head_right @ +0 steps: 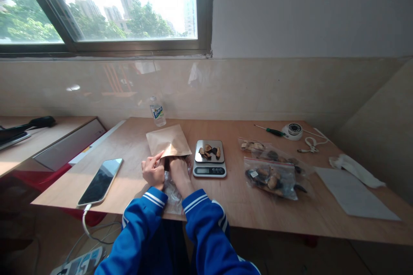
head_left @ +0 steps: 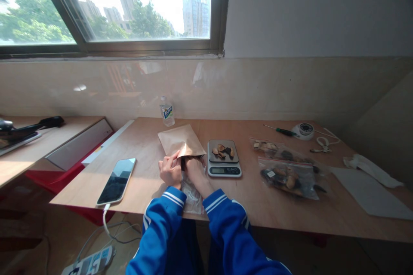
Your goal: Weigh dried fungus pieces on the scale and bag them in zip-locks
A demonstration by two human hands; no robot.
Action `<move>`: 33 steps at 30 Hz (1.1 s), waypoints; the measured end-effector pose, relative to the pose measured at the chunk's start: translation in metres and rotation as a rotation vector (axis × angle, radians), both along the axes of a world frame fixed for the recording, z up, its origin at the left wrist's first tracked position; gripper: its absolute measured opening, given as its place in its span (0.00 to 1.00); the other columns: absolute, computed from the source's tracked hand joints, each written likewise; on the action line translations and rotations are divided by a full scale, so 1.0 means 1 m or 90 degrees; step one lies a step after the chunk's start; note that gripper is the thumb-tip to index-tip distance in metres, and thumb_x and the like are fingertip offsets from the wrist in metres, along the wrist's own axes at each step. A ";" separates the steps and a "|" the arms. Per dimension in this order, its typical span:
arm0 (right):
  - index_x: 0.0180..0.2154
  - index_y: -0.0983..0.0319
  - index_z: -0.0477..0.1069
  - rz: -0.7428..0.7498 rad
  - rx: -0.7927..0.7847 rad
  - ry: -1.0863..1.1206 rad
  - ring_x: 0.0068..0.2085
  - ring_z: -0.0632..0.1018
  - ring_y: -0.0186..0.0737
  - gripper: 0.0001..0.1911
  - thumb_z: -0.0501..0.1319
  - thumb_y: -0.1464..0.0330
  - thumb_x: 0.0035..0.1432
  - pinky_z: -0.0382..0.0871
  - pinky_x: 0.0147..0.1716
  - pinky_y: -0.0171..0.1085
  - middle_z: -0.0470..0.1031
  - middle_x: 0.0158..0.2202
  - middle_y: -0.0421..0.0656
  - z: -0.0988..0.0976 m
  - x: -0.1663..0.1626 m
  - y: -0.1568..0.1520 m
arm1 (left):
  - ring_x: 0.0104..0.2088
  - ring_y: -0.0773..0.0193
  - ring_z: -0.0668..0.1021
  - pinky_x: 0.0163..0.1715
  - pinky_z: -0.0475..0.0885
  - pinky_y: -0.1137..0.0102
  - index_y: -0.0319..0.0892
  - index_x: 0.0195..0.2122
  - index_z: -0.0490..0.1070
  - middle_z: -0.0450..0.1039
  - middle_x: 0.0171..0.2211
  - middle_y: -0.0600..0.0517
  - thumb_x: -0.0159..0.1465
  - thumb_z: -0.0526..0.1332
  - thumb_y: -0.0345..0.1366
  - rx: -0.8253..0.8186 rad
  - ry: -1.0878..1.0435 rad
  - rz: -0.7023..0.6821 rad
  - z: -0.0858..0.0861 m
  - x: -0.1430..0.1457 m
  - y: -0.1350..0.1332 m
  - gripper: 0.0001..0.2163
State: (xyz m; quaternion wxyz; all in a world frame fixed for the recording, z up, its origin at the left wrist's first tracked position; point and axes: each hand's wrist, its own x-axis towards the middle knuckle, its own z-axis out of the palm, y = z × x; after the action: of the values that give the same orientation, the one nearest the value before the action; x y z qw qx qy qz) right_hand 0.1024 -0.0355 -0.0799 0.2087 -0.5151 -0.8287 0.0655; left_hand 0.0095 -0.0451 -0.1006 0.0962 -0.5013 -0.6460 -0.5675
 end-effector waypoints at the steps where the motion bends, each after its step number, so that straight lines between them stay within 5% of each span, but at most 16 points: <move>1: 0.39 0.68 0.75 -0.003 0.000 0.002 0.33 0.79 0.46 0.15 0.51 0.81 0.58 0.70 0.33 0.38 0.79 0.36 0.53 0.001 0.000 -0.001 | 0.29 0.62 0.67 0.35 0.65 0.65 0.43 0.38 0.79 0.72 0.26 0.49 0.61 0.58 0.39 0.001 0.001 0.000 0.000 0.000 0.000 0.11; 20: 0.40 0.63 0.73 0.057 0.100 0.258 0.41 0.76 0.43 0.11 0.53 0.75 0.61 0.70 0.43 0.40 0.77 0.40 0.47 -0.013 0.029 -0.013 | 0.28 0.65 0.65 0.34 0.64 0.68 0.40 0.37 0.79 0.69 0.24 0.50 0.60 0.61 0.39 0.001 0.011 0.017 -0.001 -0.001 0.002 0.10; 26: 0.39 0.61 0.74 0.109 0.110 0.423 0.42 0.77 0.40 0.10 0.56 0.75 0.57 0.70 0.45 0.39 0.78 0.38 0.44 0.002 0.040 -0.036 | 0.27 0.64 0.65 0.33 0.64 0.68 0.42 0.37 0.79 0.70 0.24 0.50 0.61 0.60 0.41 0.006 0.009 0.026 0.001 0.000 0.002 0.11; 30: 0.38 0.60 0.74 -0.017 0.114 0.573 0.41 0.77 0.39 0.10 0.55 0.71 0.58 0.71 0.42 0.37 0.78 0.39 0.43 0.021 0.087 -0.049 | 0.27 0.64 0.65 0.32 0.64 0.68 0.46 0.37 0.79 0.71 0.25 0.51 0.61 0.60 0.42 0.010 0.009 0.029 0.001 -0.001 0.002 0.11; 33: 0.39 0.61 0.74 -0.148 0.098 0.621 0.42 0.77 0.40 0.12 0.54 0.66 0.59 0.71 0.43 0.39 0.78 0.40 0.45 0.026 0.133 -0.026 | 0.28 0.63 0.65 0.31 0.64 0.68 0.46 0.37 0.79 0.71 0.25 0.51 0.60 0.60 0.42 0.008 0.012 0.035 0.000 -0.001 0.003 0.10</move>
State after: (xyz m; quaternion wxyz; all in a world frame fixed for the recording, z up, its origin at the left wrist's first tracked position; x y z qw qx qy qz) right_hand 0.2353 -0.0613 -0.0536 0.6151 -0.4961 -0.5744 0.2136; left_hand 0.0087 -0.0425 -0.1003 0.1211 -0.4882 -0.6551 -0.5638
